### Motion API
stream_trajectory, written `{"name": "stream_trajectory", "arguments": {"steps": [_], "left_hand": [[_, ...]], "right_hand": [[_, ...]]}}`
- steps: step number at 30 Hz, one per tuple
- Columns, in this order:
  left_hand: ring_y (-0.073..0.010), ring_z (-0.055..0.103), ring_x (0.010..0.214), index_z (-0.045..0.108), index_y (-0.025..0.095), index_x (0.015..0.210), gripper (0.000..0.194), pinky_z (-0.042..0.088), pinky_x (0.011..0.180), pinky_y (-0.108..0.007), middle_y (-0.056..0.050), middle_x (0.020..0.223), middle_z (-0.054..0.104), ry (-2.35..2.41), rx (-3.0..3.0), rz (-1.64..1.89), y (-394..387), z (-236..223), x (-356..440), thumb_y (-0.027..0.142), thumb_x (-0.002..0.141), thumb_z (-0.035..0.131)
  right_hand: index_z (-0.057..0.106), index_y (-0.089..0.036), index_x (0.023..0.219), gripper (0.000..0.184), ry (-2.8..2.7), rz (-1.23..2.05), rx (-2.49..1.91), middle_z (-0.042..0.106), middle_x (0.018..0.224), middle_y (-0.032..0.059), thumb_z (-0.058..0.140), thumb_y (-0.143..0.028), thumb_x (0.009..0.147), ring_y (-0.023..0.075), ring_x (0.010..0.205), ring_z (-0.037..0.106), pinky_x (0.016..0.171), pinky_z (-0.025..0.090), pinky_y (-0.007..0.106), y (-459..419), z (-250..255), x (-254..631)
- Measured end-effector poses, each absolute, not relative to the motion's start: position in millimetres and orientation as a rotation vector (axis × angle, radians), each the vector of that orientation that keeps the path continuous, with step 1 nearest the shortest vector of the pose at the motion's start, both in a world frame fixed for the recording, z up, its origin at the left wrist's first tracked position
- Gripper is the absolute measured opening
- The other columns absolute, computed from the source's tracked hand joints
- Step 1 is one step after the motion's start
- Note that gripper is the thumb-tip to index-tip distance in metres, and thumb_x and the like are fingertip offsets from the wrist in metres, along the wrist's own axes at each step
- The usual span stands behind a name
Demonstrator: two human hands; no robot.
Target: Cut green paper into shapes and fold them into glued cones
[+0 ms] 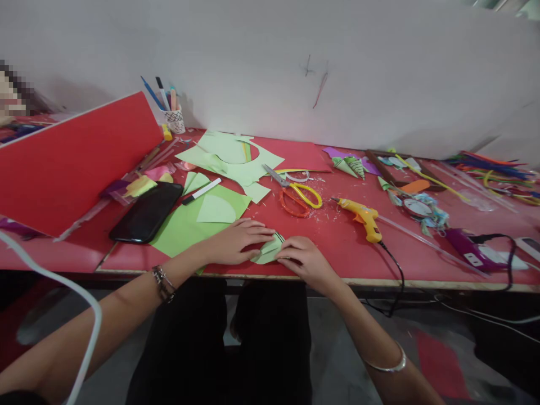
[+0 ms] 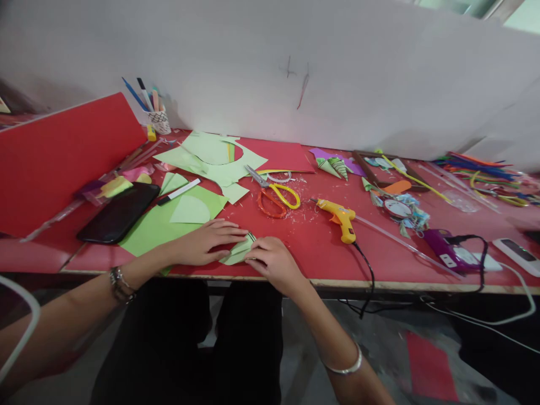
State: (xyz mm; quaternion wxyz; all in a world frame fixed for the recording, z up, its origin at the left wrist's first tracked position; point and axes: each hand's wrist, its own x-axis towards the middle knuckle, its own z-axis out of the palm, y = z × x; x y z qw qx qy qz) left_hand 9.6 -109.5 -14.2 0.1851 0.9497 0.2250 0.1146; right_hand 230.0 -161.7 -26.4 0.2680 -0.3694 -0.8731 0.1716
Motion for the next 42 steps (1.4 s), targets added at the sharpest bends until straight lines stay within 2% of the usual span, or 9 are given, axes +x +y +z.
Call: {"name": "stream_trajectory", "arguments": {"steps": [4, 8, 12, 16, 23, 28, 33, 39, 42], "left_hand": [[-0.0194, 0.047, 0.107, 0.057, 0.022, 0.109, 0.029, 0.033, 0.094, -0.036, -0.005, 0.115, 0.056, 0.641, 2.671, 0.473, -112.6, -14.8, 11.1, 0.025, 0.084, 0.043], [-0.0169, 0.052, 0.097, 0.062, 0.022, 0.101, 0.027, 0.038, 0.087, -0.033, -0.005, 0.107, 0.061, 0.553, 2.672, 0.5, -105.3, -16.3, 10.6, 0.018, 0.083, 0.042], [-0.0191, 0.047, 0.108, 0.061, 0.022, 0.102, 0.025, 0.036, 0.093, -0.035, -0.004, 0.119, 0.055, 0.471, 2.686, 0.461, -98.9, -15.8, 9.0, 0.021, 0.081, 0.047], [-0.0179, 0.05, 0.103, 0.058, 0.021, 0.104, 0.025, 0.038, 0.09, -0.034, -0.005, 0.113, 0.058, 0.507, 2.64, 0.433, -102.0, -15.9, 11.0, 0.024, 0.081, 0.048], [-0.0163, 0.052, 0.096, 0.06, 0.019, 0.085, 0.012, 0.039, 0.086, -0.03, -0.005, 0.105, 0.06, 0.477, 2.57, 0.457, -103.9, -13.2, 15.7, 0.021, 0.078, 0.05], [-0.0165, 0.052, 0.094, 0.059, 0.018, 0.081, 0.022, 0.037, 0.085, -0.031, -0.006, 0.1, 0.061, 0.513, 2.576, 0.435, -104.5, -10.6, 18.6, 0.028, 0.086, 0.04], [-0.0183, 0.05, 0.094, 0.057, 0.017, 0.064, 0.031, 0.036, 0.085, -0.033, -0.005, 0.104, 0.058, 0.628, 2.612, 0.451, -110.7, -12.7, 22.3, 0.042, 0.079, 0.049], [-0.017, 0.048, 0.096, 0.061, 0.019, 0.07, 0.029, 0.034, 0.087, -0.033, -0.005, 0.105, 0.057, 0.6, 2.606, 0.426, -111.3, -12.0, 21.9, 0.038, 0.084, 0.044], [-0.0173, 0.048, 0.096, 0.059, 0.018, 0.067, 0.027, 0.032, 0.088, -0.033, -0.004, 0.106, 0.056, 0.61, 2.625, 0.432, -111.9, -12.9, 21.4, 0.037, 0.082, 0.047]], "right_hand": [[0.061, -0.019, 0.079, 0.015, -2.341, 0.489, -1.055, 0.061, 0.083, 0.0035, 0.051, -0.029, 0.083, 0.0146, 0.078, 0.051, 0.073, 0.037, 0.029, -156.9, -27.1, 229.6], [0.058, -0.017, 0.071, 0.019, -2.3, 0.539, -1.111, 0.059, 0.075, 0.0035, 0.052, -0.033, 0.081, 0.0139, 0.072, 0.05, 0.069, 0.037, 0.027, -155.4, -25.9, 225.0], [0.055, -0.017, 0.069, 0.02, -2.246, 0.628, -1.152, 0.057, 0.071, 0.0024, 0.05, -0.03, 0.083, 0.0125, 0.068, 0.049, 0.065, 0.036, 0.025, -153.2, -20.9, 224.2], [0.054, -0.016, 0.069, 0.021, -2.253, 0.682, -1.17, 0.053, 0.071, 0.0017, 0.048, -0.03, 0.083, 0.0112, 0.065, 0.046, 0.061, 0.035, 0.023, -150.3, -18.8, 227.4], [0.05, -0.016, 0.062, 0.025, -2.223, 0.568, -1.325, 0.042, 0.063, -0.0015, 0.051, -0.032, 0.081, 0.01, 0.059, 0.041, 0.056, 0.03, 0.022, -150.7, -24.3, 223.2], [0.05, -0.017, 0.064, 0.02, -2.253, 0.441, -1.38, 0.044, 0.065, -0.0009, 0.052, -0.029, 0.079, 0.0112, 0.062, 0.042, 0.058, 0.03, 0.023, -153.3, -26.3, 218.9], [0.05, -0.017, 0.065, 0.019, -2.279, 0.34, -1.399, 0.045, 0.065, -0.0005, 0.049, -0.028, 0.081, 0.0116, 0.063, 0.042, 0.059, 0.03, 0.023, -154.0, -27.3, 216.7], [0.05, -0.017, 0.067, 0.02, -2.294, 0.3, -1.425, 0.045, 0.066, 0.0, 0.047, -0.03, 0.082, 0.012, 0.064, 0.042, 0.059, 0.03, 0.024, -155.0, -28.7, 216.4], [0.05, -0.017, 0.068, 0.02, -2.297, 0.289, -1.42, 0.046, 0.067, 0.0004, 0.047, -0.031, 0.082, 0.0124, 0.065, 0.043, 0.06, 0.03, 0.024, -155.4, -29.2, 216.8]]}}
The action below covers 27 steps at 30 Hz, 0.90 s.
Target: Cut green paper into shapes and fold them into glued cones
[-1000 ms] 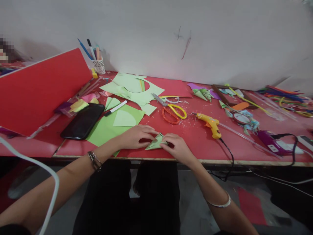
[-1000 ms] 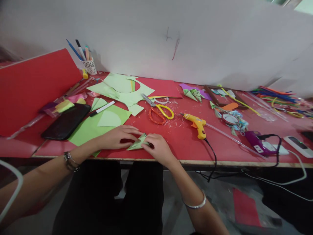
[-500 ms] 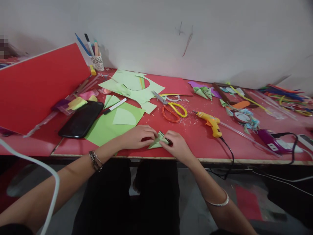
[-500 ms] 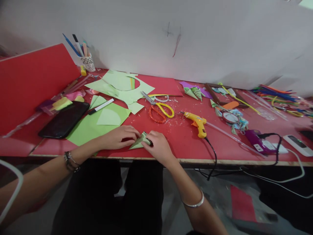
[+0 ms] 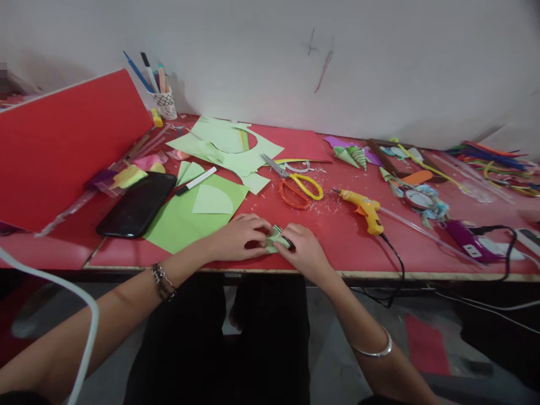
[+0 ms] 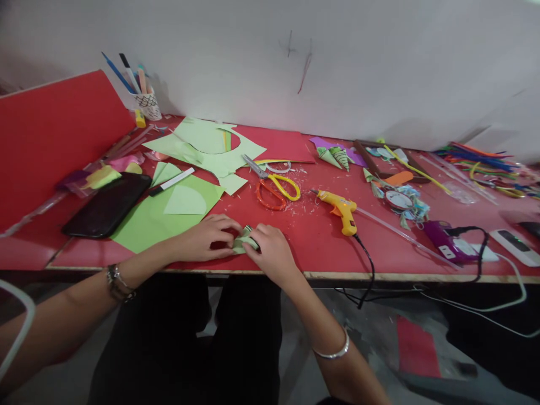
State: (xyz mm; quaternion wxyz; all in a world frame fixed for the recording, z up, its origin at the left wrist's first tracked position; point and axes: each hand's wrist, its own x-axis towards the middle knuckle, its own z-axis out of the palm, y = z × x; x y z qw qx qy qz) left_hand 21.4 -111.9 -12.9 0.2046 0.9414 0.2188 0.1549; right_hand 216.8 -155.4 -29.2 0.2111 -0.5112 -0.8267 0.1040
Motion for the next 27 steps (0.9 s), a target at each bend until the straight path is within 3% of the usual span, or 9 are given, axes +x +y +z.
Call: {"name": "stream_trajectory", "arguments": {"steps": [14, 27], "left_hand": [[-0.0195, 0.046, 0.104, 0.055, 0.018, 0.07, 0.019, 0.032, 0.09, -0.036, -0.006, 0.115, 0.053, 0.507, 2.596, 0.356, -107.2, -12.4, 13.1, 0.033, 0.08, 0.049], [-0.0201, 0.047, 0.106, 0.055, 0.019, 0.075, 0.01, 0.032, 0.092, -0.034, -0.004, 0.118, 0.052, 0.487, 2.544, 0.305, -104.7, -9.1, 9.4, 0.029, 0.076, 0.054]], "right_hand": [[0.044, -0.018, 0.061, 0.019, -2.152, 0.393, -1.481, 0.043, 0.068, 0.0008, 0.045, -0.021, 0.079, 0.0122, 0.064, 0.042, 0.059, 0.034, 0.024, -161.6, -27.5, 217.1], [0.041, -0.019, 0.057, 0.02, -1.999, 0.159, -1.632, 0.043, 0.066, 0.0015, 0.047, -0.018, 0.076, 0.0142, 0.064, 0.04, 0.06, 0.032, 0.028, -170.7, -33.6, 210.2]]}}
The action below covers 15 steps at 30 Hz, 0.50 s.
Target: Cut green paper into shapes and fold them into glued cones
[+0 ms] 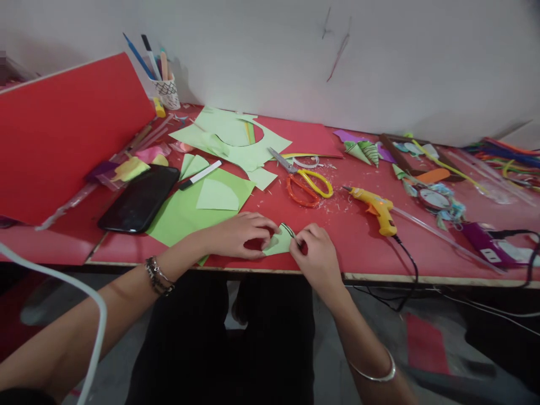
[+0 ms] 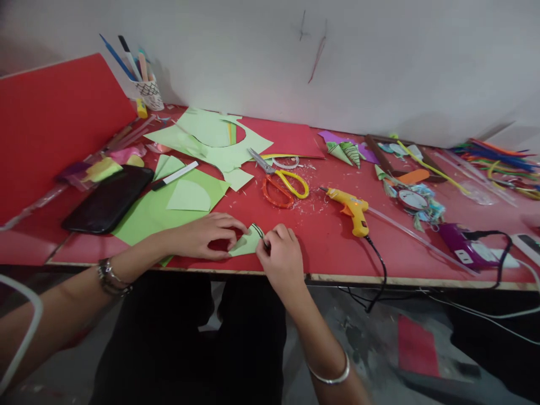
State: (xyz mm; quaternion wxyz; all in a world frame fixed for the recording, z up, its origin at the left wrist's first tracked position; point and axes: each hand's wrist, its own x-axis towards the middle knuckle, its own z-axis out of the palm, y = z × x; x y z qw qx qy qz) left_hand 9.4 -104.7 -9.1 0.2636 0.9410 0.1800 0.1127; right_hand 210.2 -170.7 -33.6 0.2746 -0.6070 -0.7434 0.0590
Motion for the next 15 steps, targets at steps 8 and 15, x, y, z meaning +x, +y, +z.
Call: {"name": "stream_trajectory", "arguments": {"steps": [8, 15], "left_hand": [[-0.0201, 0.044, 0.109, 0.056, 0.021, 0.089, 0.015, 0.032, 0.092, -0.034, -0.004, 0.12, 0.05, 0.47, 2.573, 0.26, -104.2, -7.3, 7.8, 0.031, 0.077, 0.053], [-0.0194, 0.044, 0.108, 0.055, 0.031, 0.108, 0.028, 0.032, 0.093, -0.035, -0.002, 0.123, 0.048, 0.431, 2.623, 0.251, -103.7, -7.8, 7.0, 0.03, 0.08, 0.049]], "right_hand": [[0.039, -0.019, 0.057, 0.021, -1.918, 0.179, -1.672, 0.043, 0.067, 0.0015, 0.049, -0.018, 0.075, 0.015, 0.066, 0.04, 0.061, 0.033, 0.029, -173.3, -34.1, 208.5], [0.044, -0.02, 0.064, 0.012, -1.926, 0.16, -1.699, 0.045, 0.071, 0.0033, 0.046, -0.016, 0.076, 0.0169, 0.068, 0.04, 0.062, 0.033, 0.03, -174.1, -31.9, 207.2]]}}
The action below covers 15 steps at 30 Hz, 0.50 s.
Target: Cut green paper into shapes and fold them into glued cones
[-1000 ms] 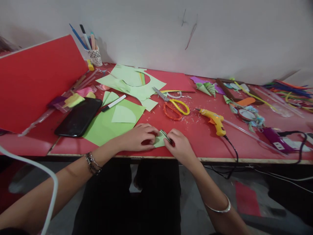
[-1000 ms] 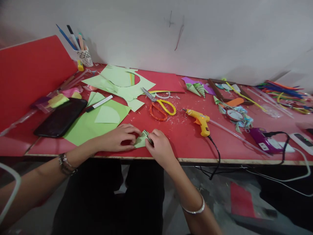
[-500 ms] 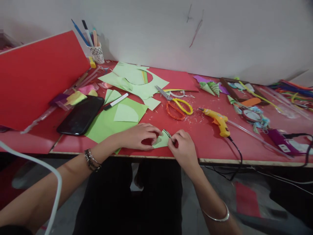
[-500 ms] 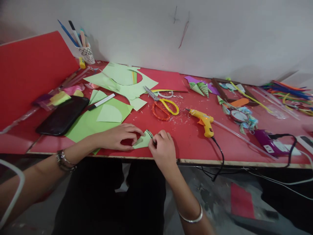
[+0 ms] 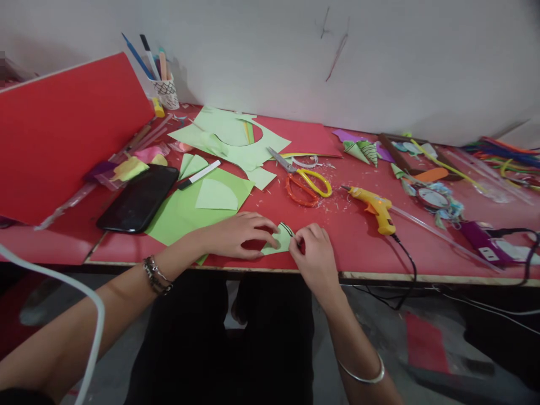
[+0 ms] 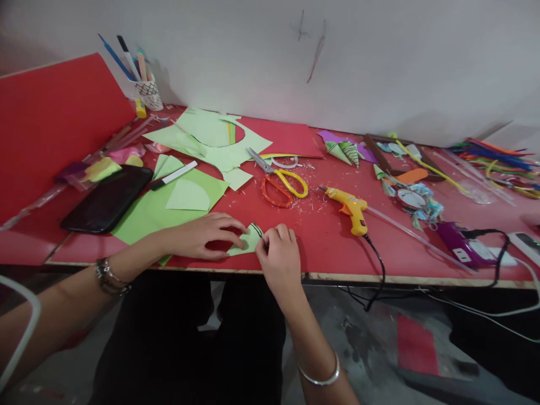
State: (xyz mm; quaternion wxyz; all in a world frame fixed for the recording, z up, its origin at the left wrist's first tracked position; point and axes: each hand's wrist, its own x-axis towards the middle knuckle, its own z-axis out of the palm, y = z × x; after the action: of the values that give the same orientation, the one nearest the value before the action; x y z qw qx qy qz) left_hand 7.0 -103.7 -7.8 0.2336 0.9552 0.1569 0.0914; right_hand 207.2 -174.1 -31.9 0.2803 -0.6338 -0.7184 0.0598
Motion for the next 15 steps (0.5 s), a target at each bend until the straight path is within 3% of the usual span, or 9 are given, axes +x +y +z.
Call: {"name": "stream_trajectory", "arguments": {"steps": [3, 6, 11, 15], "left_hand": [[-0.0194, 0.044, 0.108, 0.055, 0.031, 0.109, 0.03, 0.032, 0.094, -0.035, -0.003, 0.123, 0.048, 0.428, 2.63, 0.241, -103.3, -6.7, 7.6, 0.029, 0.08, 0.05], [-0.0197, 0.045, 0.107, 0.057, 0.03, 0.107, 0.03, 0.033, 0.093, -0.035, -0.003, 0.121, 0.049, 0.426, 2.63, 0.246, -103.0, -4.2, 8.8, 0.028, 0.078, 0.051], [-0.021, 0.045, 0.107, 0.057, 0.028, 0.107, 0.034, 0.034, 0.092, -0.035, -0.003, 0.122, 0.049, 0.45, 2.615, 0.231, -103.2, -2.9, 9.2, 0.025, 0.073, 0.055], [-0.0213, 0.042, 0.11, 0.055, 0.027, 0.11, 0.037, 0.032, 0.095, -0.036, -0.003, 0.124, 0.047, 0.48, 2.602, 0.191, -103.4, -4.9, 8.4, 0.026, 0.073, 0.055]], "right_hand": [[0.048, -0.019, 0.078, 0.005, -1.927, 0.251, -1.706, 0.049, 0.076, 0.004, 0.046, -0.015, 0.076, 0.0181, 0.072, 0.043, 0.066, 0.036, 0.031, -173.0, -30.9, 210.2], [0.052, -0.019, 0.091, 0.015, -1.971, 0.289, -1.649, 0.052, 0.083, 0.0057, 0.046, -0.016, 0.078, 0.0194, 0.078, 0.046, 0.069, 0.039, 0.032, -174.8, -29.8, 213.5], [0.06, -0.022, 0.095, 0.025, -2.19, -0.019, -1.397, 0.053, 0.093, 0.0072, 0.043, -0.013, 0.08, 0.0204, 0.089, 0.048, 0.087, 0.037, 0.041, -189.6, -30.7, 207.8], [0.059, -0.023, 0.104, 0.029, -2.342, -0.072, -1.173, 0.056, 0.099, 0.0055, 0.045, -0.016, 0.08, 0.0184, 0.093, 0.05, 0.092, 0.036, 0.038, -199.5, -35.3, 198.4]]}}
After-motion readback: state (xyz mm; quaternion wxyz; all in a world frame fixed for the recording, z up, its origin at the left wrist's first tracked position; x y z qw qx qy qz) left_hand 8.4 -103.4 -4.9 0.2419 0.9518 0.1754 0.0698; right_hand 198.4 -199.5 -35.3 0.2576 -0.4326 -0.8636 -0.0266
